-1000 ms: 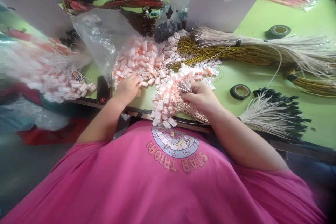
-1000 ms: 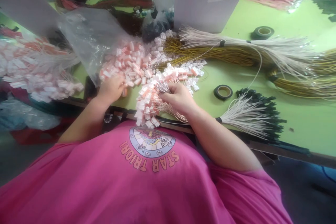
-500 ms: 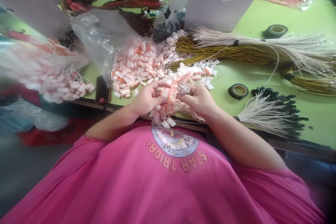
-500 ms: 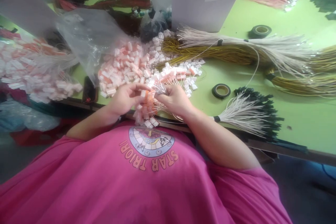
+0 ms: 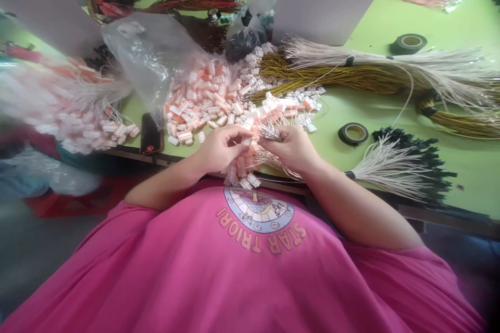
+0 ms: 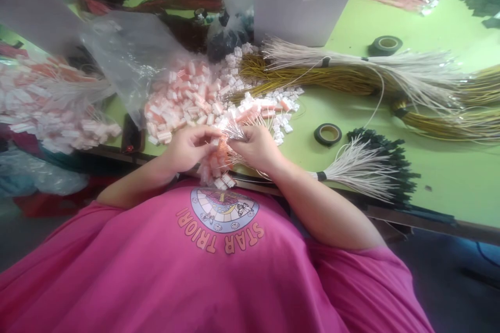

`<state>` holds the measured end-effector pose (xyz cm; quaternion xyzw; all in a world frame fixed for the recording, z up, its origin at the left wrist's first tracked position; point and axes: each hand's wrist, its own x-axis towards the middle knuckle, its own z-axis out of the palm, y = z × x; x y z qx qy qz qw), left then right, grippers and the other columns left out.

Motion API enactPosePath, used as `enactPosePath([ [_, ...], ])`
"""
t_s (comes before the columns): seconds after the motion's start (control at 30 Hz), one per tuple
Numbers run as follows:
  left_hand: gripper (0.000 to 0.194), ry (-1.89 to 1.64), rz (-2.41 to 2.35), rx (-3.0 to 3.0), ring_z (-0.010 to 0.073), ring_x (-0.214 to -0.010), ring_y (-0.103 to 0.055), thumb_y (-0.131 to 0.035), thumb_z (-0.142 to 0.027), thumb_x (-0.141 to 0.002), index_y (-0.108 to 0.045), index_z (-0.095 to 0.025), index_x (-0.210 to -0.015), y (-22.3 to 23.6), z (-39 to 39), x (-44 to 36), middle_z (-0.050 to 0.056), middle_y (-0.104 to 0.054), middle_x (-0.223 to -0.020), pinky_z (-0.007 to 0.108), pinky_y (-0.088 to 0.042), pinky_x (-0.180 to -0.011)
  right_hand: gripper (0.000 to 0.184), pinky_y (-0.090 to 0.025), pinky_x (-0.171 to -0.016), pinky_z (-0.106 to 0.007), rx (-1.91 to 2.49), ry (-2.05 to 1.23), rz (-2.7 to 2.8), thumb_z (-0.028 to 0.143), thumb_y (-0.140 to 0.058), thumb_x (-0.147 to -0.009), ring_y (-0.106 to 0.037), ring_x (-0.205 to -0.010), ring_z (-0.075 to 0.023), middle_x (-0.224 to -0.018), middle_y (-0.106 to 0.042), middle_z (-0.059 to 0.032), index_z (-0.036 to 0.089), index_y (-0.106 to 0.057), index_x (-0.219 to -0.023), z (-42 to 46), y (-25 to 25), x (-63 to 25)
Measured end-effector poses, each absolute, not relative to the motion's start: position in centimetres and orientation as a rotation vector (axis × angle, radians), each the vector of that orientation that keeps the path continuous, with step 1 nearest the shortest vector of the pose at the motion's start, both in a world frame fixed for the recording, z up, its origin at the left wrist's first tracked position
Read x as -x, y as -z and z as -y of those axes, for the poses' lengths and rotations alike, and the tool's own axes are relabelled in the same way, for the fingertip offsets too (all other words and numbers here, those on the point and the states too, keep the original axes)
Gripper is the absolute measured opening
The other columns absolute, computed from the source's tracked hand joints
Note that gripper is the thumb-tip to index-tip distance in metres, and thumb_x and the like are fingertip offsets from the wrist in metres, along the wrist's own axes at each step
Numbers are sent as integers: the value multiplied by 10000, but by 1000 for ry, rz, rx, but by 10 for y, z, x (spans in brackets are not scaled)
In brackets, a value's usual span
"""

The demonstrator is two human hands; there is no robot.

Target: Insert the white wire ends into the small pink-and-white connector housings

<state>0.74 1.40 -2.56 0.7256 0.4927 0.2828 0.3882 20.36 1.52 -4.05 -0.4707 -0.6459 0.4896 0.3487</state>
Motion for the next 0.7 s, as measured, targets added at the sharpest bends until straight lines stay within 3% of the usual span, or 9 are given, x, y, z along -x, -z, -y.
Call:
enactPosePath([
  [0.17,174,-716,-1211,-1887,152,-805,-628,-625,-206,-757,-693,-164,-911,25,-13,-14,62,-685,-927,296,-519,-753,246,-281,-477,-236,1265,-1244,1680,274,-581,-726,-350,-516,-75,-519,-372,50,178,-451,-540,-14,43,-201],
  [0.33,159,-690,-1247,-1956,143,-723,-610,-615,-184,-752,-688,-151,-890,26,-12,-22,51,-674,-835,287,-508,-685,204,-346,-524,-243,1271,-1232,1702,301,-577,-743,-427,-559,-92,-562,-468,32,169,-539,-592,-13,40,-198],
  [0.53,200,-678,-1171,-2171,153,-832,-617,-584,-209,-817,-662,-169,-996,19,-17,-2,68,-671,-993,299,-502,-785,142,-402,-600,-274,1191,-1264,1665,301,-623,-733,-506,-613,-116,-647,-577,11,173,-634,-672,-18,43,-206],
  [0.63,292,-641,-1432,-2317,177,-887,-597,-584,-220,-824,-620,-196,-1113,23,-33,34,83,-620,-1132,344,-483,-836,132,-416,-643,-297,1212,-1240,1603,310,-666,-706,-542,-656,-135,-702,-618,-5,178,-666,-709,-23,48,-212],
  [0.7,286,-605,-1705,-2350,244,-1021,-552,-588,-218,-817,-629,-187,-1099,31,-46,61,108,-603,-1147,419,-419,-932,142,-413,-625,-299,1220,-1302,1525,318,-683,-691,-542,-636,-134,-690,-623,-5,179,-673,-717,-25,51,-214],
])
